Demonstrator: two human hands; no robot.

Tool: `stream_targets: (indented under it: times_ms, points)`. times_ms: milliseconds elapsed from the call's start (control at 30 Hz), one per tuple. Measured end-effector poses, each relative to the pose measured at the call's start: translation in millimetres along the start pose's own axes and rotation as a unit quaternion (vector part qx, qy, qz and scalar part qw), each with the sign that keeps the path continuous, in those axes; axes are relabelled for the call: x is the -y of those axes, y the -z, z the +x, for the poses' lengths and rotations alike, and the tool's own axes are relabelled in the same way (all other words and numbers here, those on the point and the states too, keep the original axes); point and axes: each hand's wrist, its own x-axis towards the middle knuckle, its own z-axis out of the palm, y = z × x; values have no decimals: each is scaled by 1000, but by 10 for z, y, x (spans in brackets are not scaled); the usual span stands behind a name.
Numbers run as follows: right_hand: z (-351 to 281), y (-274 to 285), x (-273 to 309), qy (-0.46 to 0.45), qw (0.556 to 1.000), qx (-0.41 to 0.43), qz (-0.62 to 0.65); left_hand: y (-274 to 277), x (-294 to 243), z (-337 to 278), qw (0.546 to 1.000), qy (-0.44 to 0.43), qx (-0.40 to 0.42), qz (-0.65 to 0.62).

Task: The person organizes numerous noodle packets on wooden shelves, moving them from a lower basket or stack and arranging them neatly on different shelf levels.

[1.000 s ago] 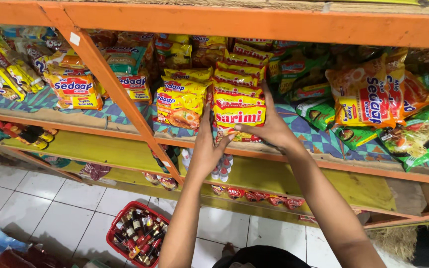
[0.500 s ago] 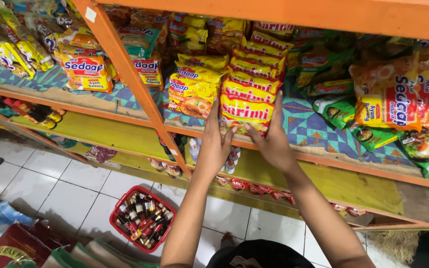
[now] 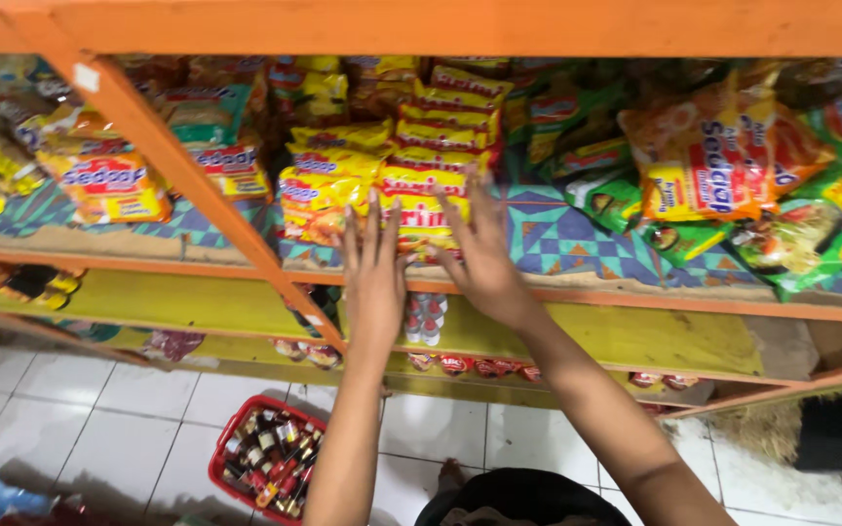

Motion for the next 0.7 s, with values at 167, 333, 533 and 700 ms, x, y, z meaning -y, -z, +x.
stream_targets:
  times_ms: [167,333,533,700]
  points:
    - [-6,132,-57,-20,995,58,74,-33,7,-37,999,21,24,-31]
    - [22,160,-62,-32,990,91,105,-63,-61,-50,1000,19,19,-4]
    - [-386,825,-269,-20,986,-152,-69,-22,-538,-163,992,-43,-60,-101]
    - [-576,1727,-941,-153,899,-317,-261,-119,-1010,-85,980,-75,-18,-182]
